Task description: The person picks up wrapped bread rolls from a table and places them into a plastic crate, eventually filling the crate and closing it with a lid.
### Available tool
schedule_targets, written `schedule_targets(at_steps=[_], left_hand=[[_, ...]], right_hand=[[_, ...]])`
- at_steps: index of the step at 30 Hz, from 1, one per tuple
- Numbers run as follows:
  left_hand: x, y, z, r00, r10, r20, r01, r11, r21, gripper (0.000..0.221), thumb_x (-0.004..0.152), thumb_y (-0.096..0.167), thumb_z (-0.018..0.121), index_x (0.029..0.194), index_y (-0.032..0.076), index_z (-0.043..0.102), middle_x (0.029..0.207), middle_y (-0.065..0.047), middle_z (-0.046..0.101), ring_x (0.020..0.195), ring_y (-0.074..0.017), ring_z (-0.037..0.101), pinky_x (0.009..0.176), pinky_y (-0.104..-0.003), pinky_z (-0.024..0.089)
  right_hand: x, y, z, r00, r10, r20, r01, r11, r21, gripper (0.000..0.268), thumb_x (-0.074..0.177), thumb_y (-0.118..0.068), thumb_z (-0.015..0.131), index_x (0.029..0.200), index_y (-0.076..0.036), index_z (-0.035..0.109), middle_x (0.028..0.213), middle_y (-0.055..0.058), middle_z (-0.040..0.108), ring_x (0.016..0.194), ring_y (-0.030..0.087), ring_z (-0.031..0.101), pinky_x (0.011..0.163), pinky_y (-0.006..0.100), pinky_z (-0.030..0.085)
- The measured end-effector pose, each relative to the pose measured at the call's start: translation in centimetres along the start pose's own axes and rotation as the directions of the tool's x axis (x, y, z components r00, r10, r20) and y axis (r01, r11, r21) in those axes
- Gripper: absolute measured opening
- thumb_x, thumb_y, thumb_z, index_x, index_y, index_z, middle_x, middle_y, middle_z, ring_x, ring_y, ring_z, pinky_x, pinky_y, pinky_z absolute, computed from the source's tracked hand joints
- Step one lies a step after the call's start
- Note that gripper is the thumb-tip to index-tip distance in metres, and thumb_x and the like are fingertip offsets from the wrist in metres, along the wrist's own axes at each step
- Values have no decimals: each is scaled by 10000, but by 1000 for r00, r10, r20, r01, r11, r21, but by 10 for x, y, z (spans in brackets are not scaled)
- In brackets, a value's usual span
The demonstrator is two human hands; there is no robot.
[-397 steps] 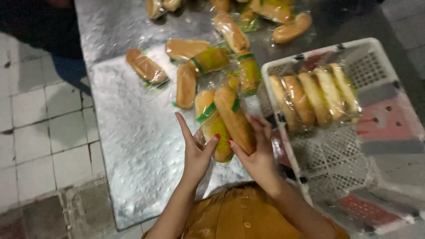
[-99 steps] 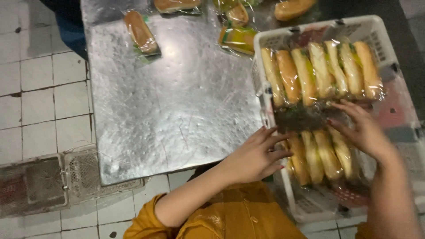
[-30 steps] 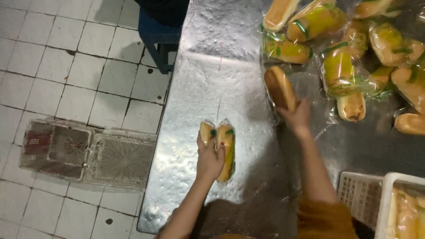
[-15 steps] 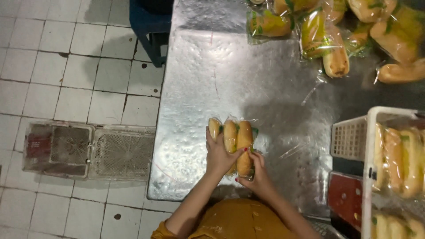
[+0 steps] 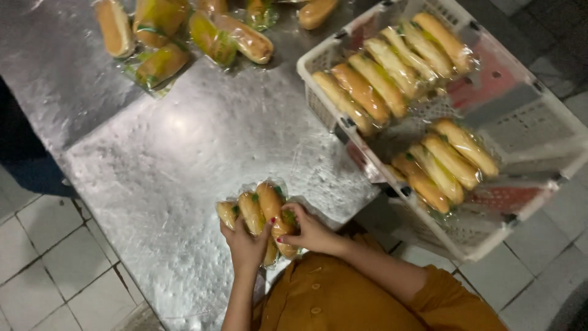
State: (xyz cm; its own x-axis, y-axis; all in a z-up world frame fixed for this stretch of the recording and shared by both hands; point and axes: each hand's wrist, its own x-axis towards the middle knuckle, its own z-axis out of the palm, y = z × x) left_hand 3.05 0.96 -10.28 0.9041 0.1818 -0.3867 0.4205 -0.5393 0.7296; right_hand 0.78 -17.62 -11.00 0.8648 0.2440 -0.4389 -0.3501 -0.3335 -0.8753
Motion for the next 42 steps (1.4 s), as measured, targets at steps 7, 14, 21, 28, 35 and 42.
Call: schedule_targets(at_steps=[7, 14, 21, 28, 35, 42], left_hand=[[4, -12, 10, 990, 136, 43, -138, 989, 45, 644, 759, 473, 792, 1253, 95, 627, 1580, -188, 199, 1378, -370, 460, 1082, -422, 435], [11, -43, -3, 999, 21, 45, -21, 1000, -9, 509, 828, 399, 722, 1272, 152, 685, 1440, -160, 356, 1300, -365, 513, 1120, -459, 433], [-31, 33, -81, 977, -8, -212, -46, 967, -249, 429, 958, 301, 647, 1333, 96, 613, 1264, -94, 510, 661, -167, 521, 438, -242, 471], [-92, 209, -35, 941, 302, -151, -334, 765, -551, 458, 937, 71, 580, 1380, 11, 482, 1334, -145, 557, 1213, -276, 603, 1015, -455, 599], [-132, 321, 219, 694, 720, 11, -572, 560, -600, 505, 825, 335, 820, 1271, 138, 686, 1409, -241, 498, 1273, -387, 559, 1179, -479, 405], [-108, 288, 469, 887, 370, 275, -215, 860, -463, 585, 976, 273, 621, 1514, 97, 475, 1531, -418, 161, 1462, -554, 285, 1251, -502, 261]], right_hand=[[-7, 15, -1, 998, 50, -32, -47, 994, 95, 716, 835, -267, 768, 1417, -213, 355, 1410, 82, 556, 1102, 256, 657, 845, 360, 567], [5, 35, 3, 986, 123, -116, -92, 965, 244, 853, 761, -150, 729, 1485, -303, 305, 1456, 145, 483, 1321, 308, 528, 1009, 441, 512], [-1, 30, -16, 990, -104, -94, 105, 994, 4, 854, 876, -402, 725, 1580, -253, 264, 1564, 189, 360, 1318, 414, 532, 1019, 542, 532], [-99, -31, -85, 924, -343, -171, 383, 856, 348, 672, 948, -104, 644, 1537, -160, 326, 1533, 121, 458, 1422, 310, 443, 1139, 494, 442], [-233, 8, -286, 240, -372, -896, 745, 663, -75, 294, 1012, -47, 534, 1292, -58, 444, 1350, 183, 552, 1163, 232, 570, 874, 371, 579], [-200, 74, -413, 762, -292, -578, -22, 881, -473, 516, 1040, -268, 634, 1530, -156, 518, 1420, 213, 514, 1318, 476, 513, 1078, 603, 402]])
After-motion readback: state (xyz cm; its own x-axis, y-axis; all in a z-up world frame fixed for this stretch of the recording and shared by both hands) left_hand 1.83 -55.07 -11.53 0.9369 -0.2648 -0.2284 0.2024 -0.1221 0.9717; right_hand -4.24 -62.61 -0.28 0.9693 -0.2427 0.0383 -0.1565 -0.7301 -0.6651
